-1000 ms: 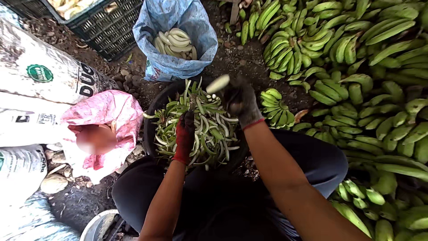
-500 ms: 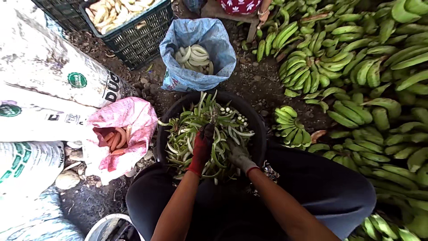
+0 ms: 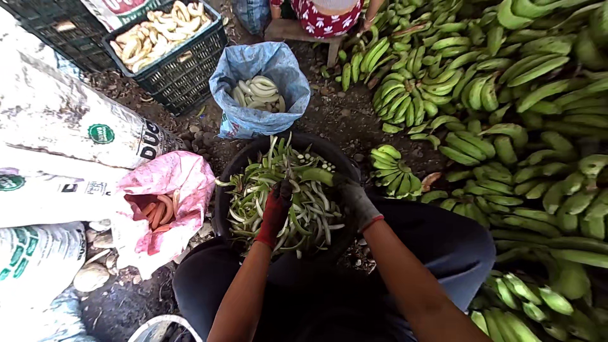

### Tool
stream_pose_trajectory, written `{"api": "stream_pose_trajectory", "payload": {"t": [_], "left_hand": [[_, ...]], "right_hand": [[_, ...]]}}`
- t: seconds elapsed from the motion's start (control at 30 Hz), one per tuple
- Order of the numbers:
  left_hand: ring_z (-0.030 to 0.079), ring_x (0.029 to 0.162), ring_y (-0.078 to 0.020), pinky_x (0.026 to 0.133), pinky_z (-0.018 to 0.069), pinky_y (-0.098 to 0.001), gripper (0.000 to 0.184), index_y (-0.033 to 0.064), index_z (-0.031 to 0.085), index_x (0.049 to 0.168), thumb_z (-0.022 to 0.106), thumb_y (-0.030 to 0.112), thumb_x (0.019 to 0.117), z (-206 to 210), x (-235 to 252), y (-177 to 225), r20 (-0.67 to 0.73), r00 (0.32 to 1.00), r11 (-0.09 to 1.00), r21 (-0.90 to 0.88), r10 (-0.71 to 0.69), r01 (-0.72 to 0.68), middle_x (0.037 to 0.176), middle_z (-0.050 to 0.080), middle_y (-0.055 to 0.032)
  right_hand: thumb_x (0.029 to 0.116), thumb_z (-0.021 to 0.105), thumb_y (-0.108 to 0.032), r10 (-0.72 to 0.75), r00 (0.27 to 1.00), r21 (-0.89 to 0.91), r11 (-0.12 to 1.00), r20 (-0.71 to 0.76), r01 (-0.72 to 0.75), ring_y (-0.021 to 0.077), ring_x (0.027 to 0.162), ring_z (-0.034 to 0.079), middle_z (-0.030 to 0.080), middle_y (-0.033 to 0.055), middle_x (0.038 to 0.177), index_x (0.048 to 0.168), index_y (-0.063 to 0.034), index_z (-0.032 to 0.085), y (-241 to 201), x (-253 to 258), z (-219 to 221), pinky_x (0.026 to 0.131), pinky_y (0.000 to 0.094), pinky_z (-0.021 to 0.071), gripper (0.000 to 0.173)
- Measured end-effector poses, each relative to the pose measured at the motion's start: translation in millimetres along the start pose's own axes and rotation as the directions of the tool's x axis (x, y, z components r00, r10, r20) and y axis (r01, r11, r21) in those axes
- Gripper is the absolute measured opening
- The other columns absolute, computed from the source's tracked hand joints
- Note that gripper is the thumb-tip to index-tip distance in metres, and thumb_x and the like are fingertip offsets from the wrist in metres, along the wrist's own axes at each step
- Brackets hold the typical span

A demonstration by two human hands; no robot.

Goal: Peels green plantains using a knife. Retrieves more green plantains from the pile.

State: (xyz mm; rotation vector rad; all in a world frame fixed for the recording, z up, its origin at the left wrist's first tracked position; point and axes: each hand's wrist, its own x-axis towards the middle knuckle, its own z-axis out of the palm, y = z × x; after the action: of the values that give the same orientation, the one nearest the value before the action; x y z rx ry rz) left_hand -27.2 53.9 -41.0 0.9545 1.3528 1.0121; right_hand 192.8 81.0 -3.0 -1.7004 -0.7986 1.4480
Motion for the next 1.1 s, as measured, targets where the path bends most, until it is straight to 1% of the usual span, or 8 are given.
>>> {"api": "stream_pose_trajectory", "payload": {"t": [0.1, 0.2, 0.27, 0.37, 0.5, 0.63, 0.9, 1.1], "left_hand": [[0.058, 0.076, -0.0099, 0.069, 0.0522, -0.0283, 0.043, 0.0093, 0.058, 0.136, 0.050, 0.040, 0.1068, -2.0, -2.4, 5.0, 0.016, 0.995, 0.993, -0.061, 0.100, -0.099, 0.093, 0.063, -0.0022], [0.062, 0.086, -0.0093, 0.078, 0.0549, -0.0284, 0.046, 0.0128, 0.053, 0.144, 0.052, 0.039, 0.1060, -2.7, -9.5, 18.3, 0.082, 0.987, 0.983, -0.129, 0.141, -0.130, 0.102, 0.065, -0.0020], [0.065, 0.096, -0.0135, 0.083, 0.0575, -0.0333, 0.047, 0.0145, 0.052, 0.146, 0.051, 0.040, 0.1064, -1.7, -15.8, 20.5, 0.137, 0.982, 0.990, -0.065, 0.133, -0.125, 0.115, 0.066, -0.0056], [0.067, 0.107, -0.0182, 0.089, 0.0587, -0.0424, 0.054, 0.0184, 0.055, 0.147, 0.045, 0.050, 0.1049, 0.3, -21.7, 16.5, 0.209, 0.969, 0.979, 0.131, 0.128, -0.158, 0.127, 0.067, -0.0081], [0.063, 0.121, -0.0237, 0.102, 0.0494, -0.0532, 0.058, 0.0216, 0.059, 0.145, 0.037, 0.057, 0.1053, 5.1, -31.3, 28.0, 0.263, 0.951, 0.846, 0.461, 0.160, -0.270, 0.134, 0.066, -0.0092], [0.067, 0.109, -0.0323, 0.089, 0.0529, -0.0586, 0.061, 0.0250, 0.059, 0.144, 0.030, 0.061, 0.1040, 9.9, -31.9, 28.1, 0.363, 0.916, 0.701, 0.609, 0.169, -0.371, 0.124, 0.068, -0.0137], [0.066, 0.106, -0.0319, 0.090, 0.0524, -0.0576, 0.054, 0.0274, 0.058, 0.145, 0.038, 0.057, 0.1046, 9.0, -28.6, 24.5, 0.391, 0.917, 0.721, 0.613, 0.080, -0.324, 0.122, 0.067, -0.0145], [0.066, 0.103, -0.0418, 0.084, 0.0518, -0.0637, 0.051, 0.0219, 0.059, 0.144, 0.048, 0.050, 0.1032, 11.3, -10.1, 5.0, 0.163, 0.968, 0.634, 0.732, 0.192, -0.249, 0.123, 0.065, -0.0225]], "right_hand": [[0.1084, 0.042, -0.042, -0.183, 0.961, 0.421, 0.903, 0.207, 0.081, 0.0277, 0.096, 0.070, 0.069, 0.0162, 0.114, 0.140, -0.0103, 0.052, -16.0, -31.6, -21.9, 0.084, 0.0458, 0.0599, 0.046], [0.0923, 0.054, -0.071, -0.362, 0.868, 0.437, 0.878, 0.340, 0.195, 0.0277, 0.099, 0.070, 0.069, 0.0126, 0.118, 0.141, -0.0183, 0.052, -33.1, -41.7, -31.1, 0.083, 0.0462, 0.0612, 0.072], [0.1006, 0.048, -0.060, -0.352, 0.905, 0.330, 0.906, 0.239, 0.265, 0.0214, 0.098, 0.068, 0.068, 0.0070, 0.119, 0.143, -0.0211, 0.051, -35.9, -31.3, -21.3, 0.080, 0.0412, 0.0604, 0.058], [0.0984, 0.058, -0.058, -0.257, 0.961, 0.213, 0.949, 0.104, 0.230, 0.0192, 0.097, 0.069, 0.070, 0.0048, 0.118, 0.143, -0.0256, 0.054, -26.4, -11.5, 0.0, 0.080, 0.0416, 0.0603, 0.055], [0.1013, 0.056, -0.046, -0.233, 0.960, 0.354, 0.920, 0.154, 0.167, 0.0147, 0.078, 0.067, 0.069, 0.0046, 0.099, 0.129, -0.0154, 0.061, -21.2, -10.0, 16.7, 0.067, 0.0340, 0.0596, 0.042], [0.1030, 0.051, -0.050, -0.112, 0.982, 0.271, 0.960, 0.150, 0.068, 0.0135, 0.080, 0.066, 0.069, 0.0040, 0.101, 0.132, -0.0154, 0.060, -8.2, -13.4, 15.9, 0.069, 0.0322, 0.0580, 0.046], [0.1041, 0.046, -0.055, -0.013, 0.991, 0.221, 0.975, 0.132, -0.016, 0.0117, 0.079, 0.066, 0.070, 0.0033, 0.100, 0.129, -0.0152, 0.061, -13.4, -25.2, 16.9, 0.068, 0.0296, 0.0570, 0.049], [0.1033, 0.049, -0.053, 0.042, 0.996, 0.222, 0.973, 0.082, -0.059, 0.0128, 0.070, 0.061, 0.064, 0.0037, 0.088, 0.123, -0.0141, 0.061, 11.3, -23.4, 36.3, 0.061, 0.0317, 0.0548, 0.045]]}}
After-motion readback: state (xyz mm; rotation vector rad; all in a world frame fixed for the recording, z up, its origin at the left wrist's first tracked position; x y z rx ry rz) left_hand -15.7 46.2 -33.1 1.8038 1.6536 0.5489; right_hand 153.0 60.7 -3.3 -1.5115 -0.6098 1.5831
